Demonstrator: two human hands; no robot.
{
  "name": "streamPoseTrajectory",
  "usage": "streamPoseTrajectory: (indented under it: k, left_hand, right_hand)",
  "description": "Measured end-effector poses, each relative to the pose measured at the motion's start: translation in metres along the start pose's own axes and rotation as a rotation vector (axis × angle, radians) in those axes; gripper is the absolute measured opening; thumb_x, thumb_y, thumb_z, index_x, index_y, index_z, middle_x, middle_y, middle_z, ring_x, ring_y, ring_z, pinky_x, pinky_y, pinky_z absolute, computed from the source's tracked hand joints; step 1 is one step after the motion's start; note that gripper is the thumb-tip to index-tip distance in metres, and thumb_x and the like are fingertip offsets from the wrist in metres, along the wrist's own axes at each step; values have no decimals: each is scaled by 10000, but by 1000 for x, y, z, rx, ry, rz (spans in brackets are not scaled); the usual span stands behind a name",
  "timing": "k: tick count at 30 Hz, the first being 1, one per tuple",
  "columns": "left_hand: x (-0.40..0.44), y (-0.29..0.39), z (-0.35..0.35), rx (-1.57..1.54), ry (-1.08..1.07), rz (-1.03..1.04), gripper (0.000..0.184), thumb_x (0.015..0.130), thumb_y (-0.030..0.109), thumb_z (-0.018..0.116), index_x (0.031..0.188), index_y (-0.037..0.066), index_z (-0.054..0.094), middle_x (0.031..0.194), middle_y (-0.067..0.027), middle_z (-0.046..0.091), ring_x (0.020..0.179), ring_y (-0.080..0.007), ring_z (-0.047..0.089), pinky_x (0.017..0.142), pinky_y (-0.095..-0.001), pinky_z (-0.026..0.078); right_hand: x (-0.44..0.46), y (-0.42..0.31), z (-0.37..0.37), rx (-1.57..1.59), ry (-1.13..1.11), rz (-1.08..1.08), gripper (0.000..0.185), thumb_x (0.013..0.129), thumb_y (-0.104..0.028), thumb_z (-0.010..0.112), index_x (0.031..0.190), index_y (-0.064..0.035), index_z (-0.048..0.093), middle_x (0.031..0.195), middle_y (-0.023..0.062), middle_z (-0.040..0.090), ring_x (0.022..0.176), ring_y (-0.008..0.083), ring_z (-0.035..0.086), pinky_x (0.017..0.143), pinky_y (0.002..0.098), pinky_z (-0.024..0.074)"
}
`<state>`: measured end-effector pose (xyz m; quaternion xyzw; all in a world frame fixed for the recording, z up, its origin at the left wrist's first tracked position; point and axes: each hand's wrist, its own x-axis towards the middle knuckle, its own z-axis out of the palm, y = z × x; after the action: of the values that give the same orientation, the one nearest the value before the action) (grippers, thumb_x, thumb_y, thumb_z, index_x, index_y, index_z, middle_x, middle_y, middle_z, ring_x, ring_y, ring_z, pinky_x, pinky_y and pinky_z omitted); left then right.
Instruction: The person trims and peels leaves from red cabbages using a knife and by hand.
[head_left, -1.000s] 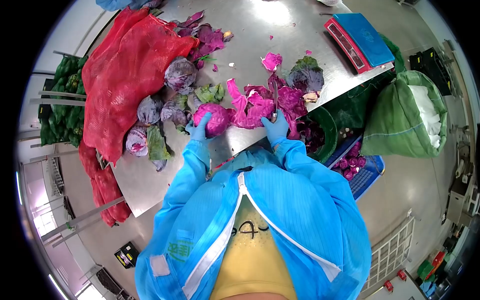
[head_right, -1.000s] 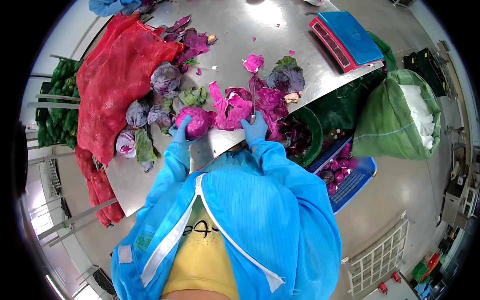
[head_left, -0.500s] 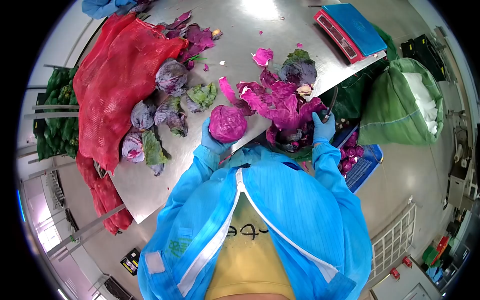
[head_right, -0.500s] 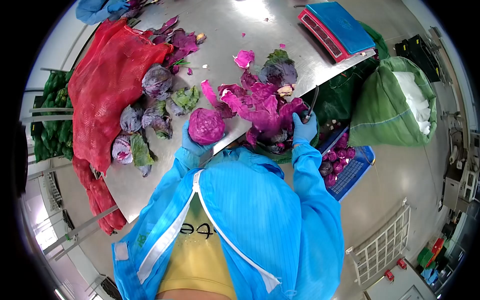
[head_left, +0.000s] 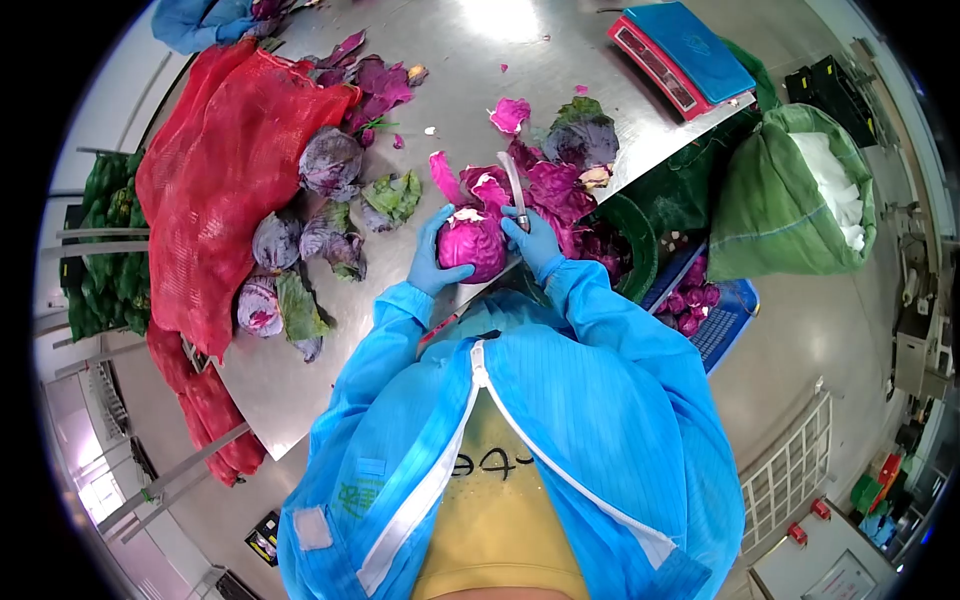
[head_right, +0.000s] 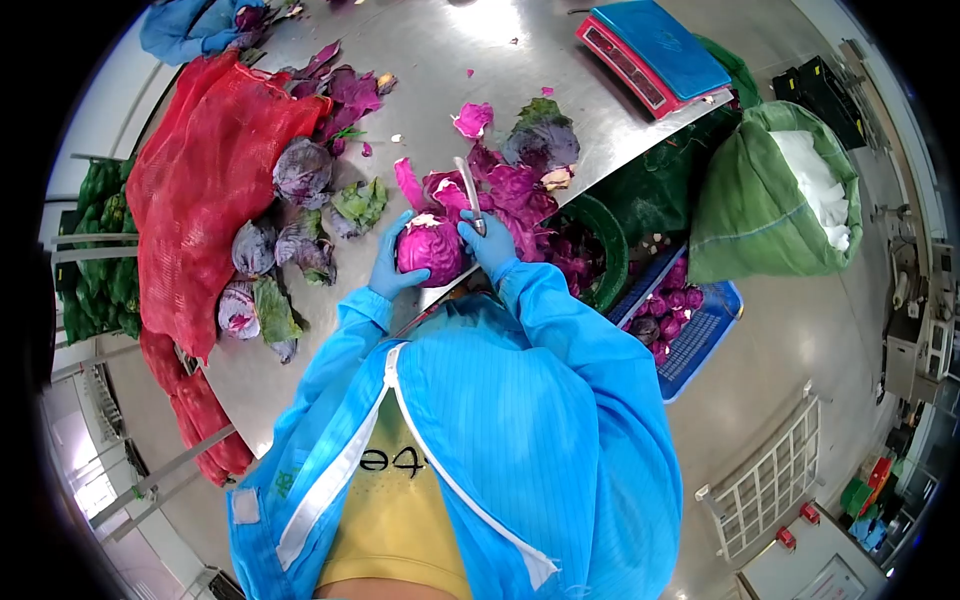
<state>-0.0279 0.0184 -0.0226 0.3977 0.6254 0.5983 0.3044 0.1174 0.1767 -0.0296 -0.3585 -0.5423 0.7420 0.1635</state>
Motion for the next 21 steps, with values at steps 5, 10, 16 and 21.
streamPoseTrajectory:
  k: [5,10,16,21]
  left_hand:
    - [-29,41,-5,-47,99,-418,1232,521,268,888,1437,33,98,1354,-186,362,1239,-308,398,1031,-409,364]
    - [-50,13,-2,-57,382,-611,999,540,262,890,1321,14,318,1262,-148,475,1146,-240,498,973,-369,434]
    - [-50,25,10,39,430,-376,1051,494,235,904,1330,11,309,1264,-147,475,1147,-258,500,984,-355,427]
    - [-36,10,27,374,491,-211,1112,507,247,872,1388,24,232,1303,-190,378,1204,-316,421,1036,-373,354]
  right_hand:
    - [-6,16,4,-159,-201,-64,387,839,-289,669,1144,-58,608,871,52,593,649,121,552,593,274,457]
    - [-22,26,24,-158,-308,-378,413,833,-287,673,1165,-55,590,976,84,617,720,141,596,664,275,488]
    - [-41,-24,22,-248,-186,-64,373,834,-263,667,1135,-56,593,988,72,653,758,129,625,700,277,506]
    - [-43,-29,40,-494,-88,-407,380,741,-287,731,1002,-47,593,900,128,619,814,269,619,721,351,488]
